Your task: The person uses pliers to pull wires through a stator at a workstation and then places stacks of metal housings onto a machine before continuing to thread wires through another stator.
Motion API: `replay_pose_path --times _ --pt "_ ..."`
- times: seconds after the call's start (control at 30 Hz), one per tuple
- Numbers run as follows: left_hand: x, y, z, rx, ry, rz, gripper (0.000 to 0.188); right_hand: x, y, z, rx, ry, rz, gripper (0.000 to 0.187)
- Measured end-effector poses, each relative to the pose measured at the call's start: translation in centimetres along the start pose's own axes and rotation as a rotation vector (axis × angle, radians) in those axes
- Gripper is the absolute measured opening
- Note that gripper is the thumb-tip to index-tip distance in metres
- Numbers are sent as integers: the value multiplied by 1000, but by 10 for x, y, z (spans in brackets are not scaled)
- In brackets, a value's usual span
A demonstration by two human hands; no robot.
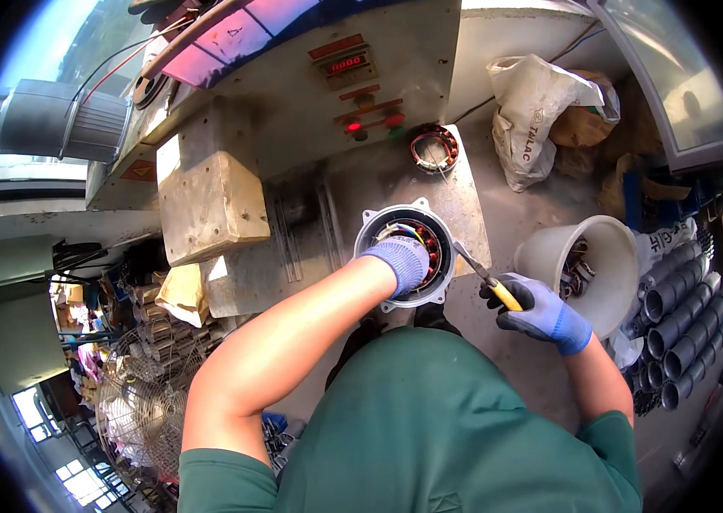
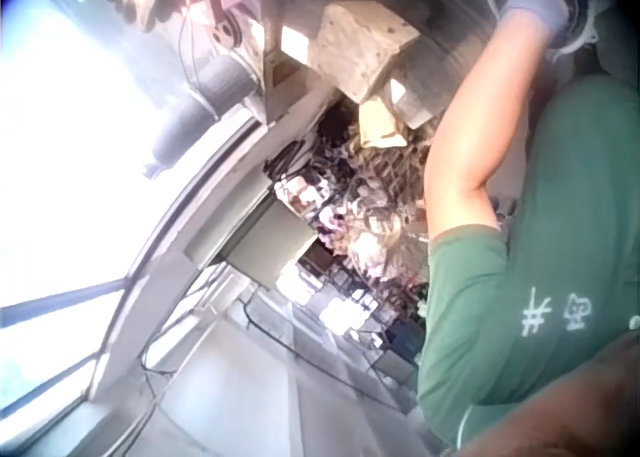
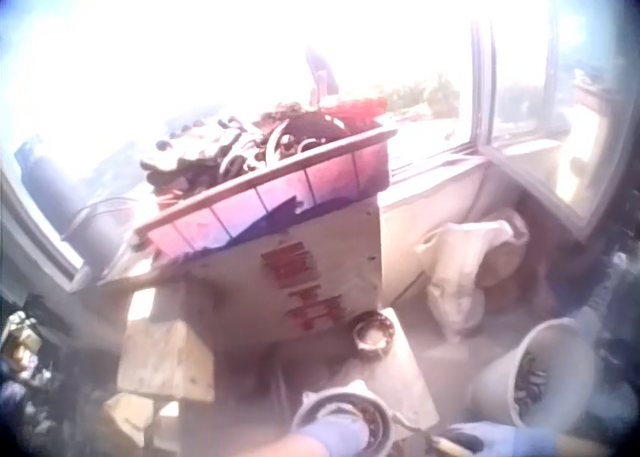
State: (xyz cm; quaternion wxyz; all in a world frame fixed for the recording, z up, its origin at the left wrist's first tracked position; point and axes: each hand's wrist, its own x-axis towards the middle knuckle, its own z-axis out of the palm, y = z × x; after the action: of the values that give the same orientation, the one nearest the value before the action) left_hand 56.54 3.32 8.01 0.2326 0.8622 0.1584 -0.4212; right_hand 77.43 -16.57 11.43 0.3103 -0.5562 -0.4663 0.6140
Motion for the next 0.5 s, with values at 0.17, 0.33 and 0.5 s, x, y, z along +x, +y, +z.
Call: replay_pose_path --times 0.17,0.33,0.5 --pt "11 -5 15 132 14 33 31 3 -7 0 51 -31 60 44" --pt "18 -4 9 136 -27 -26 35 4 -8 -1 -13 -34 34 40" --pt "34 -12 24 21 -10 -80 38 3 -10 0 -13 -26 43 39"
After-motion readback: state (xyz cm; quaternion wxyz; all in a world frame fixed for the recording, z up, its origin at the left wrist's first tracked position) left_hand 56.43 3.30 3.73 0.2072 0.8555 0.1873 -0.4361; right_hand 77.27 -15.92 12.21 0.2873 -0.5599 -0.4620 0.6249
